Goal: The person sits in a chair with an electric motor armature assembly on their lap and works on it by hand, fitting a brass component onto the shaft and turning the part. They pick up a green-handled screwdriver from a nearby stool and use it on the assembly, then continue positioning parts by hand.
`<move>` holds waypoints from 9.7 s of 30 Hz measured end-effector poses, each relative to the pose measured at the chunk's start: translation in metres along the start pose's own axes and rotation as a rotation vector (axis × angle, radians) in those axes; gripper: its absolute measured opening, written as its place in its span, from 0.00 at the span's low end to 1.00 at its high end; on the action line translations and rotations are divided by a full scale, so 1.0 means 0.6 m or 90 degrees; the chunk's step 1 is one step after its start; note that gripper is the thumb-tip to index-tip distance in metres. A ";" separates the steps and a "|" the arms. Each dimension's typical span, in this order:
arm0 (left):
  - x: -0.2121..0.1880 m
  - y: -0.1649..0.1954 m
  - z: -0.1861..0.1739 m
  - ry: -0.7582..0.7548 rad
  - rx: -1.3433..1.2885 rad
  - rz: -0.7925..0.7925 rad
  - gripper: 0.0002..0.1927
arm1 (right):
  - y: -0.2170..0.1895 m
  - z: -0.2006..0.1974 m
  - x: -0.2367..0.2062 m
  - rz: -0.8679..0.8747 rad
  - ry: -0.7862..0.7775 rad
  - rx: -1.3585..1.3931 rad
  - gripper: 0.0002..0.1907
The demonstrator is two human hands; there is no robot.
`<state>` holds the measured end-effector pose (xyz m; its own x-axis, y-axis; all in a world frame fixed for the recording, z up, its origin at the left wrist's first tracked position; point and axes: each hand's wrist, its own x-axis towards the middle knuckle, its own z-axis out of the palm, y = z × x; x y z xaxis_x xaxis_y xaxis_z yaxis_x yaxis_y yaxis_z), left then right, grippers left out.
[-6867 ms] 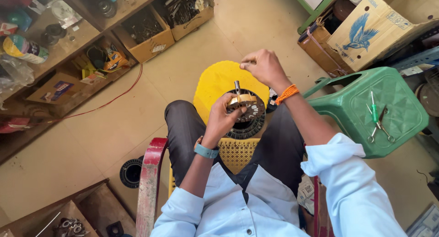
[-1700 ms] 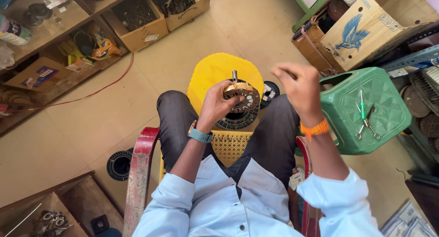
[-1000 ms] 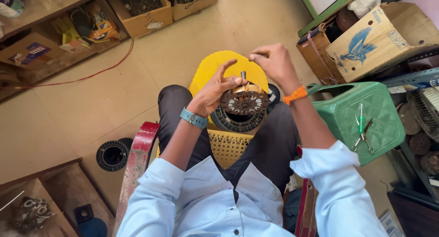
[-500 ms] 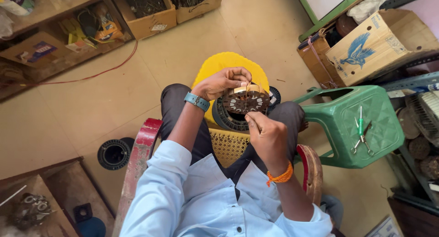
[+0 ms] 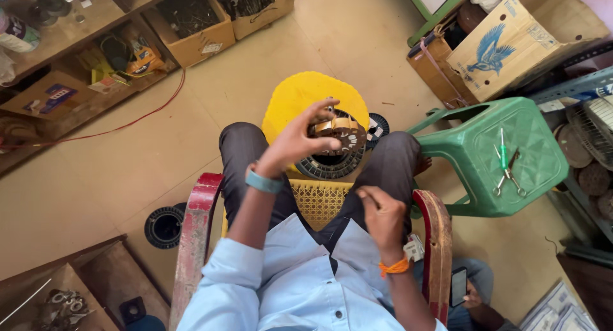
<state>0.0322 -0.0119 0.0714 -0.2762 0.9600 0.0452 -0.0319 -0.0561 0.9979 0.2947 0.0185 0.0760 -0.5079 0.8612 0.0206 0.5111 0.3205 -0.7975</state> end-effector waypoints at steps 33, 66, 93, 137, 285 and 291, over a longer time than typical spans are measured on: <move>0.018 -0.040 -0.003 0.043 -0.465 -0.265 0.34 | 0.002 0.108 0.436 -0.118 -0.319 -0.130 0.12; 0.074 -0.112 -0.045 -0.141 -0.508 -0.131 0.07 | -0.007 0.010 0.080 0.044 -0.069 0.085 0.09; -0.032 -0.041 0.038 0.184 -0.014 -0.129 0.20 | 0.001 -0.030 0.040 -0.172 -0.049 -0.059 0.17; -0.013 -0.037 -0.017 0.092 -0.520 -0.232 0.38 | -0.025 0.072 0.397 -0.249 -0.495 -0.018 0.09; -0.001 -0.033 -0.012 0.022 -0.506 -0.212 0.40 | -0.027 0.066 0.387 -0.124 -0.338 -0.288 0.12; 0.059 -0.060 -0.004 0.044 -0.485 -0.282 0.40 | -0.058 0.050 0.393 -0.196 -0.290 -0.283 0.12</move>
<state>0.0214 0.0237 0.0372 -0.1428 0.9198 -0.3656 -0.7743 0.1263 0.6201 0.1363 0.1988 0.0908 -0.8650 0.4855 -0.1266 0.4829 0.7371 -0.4727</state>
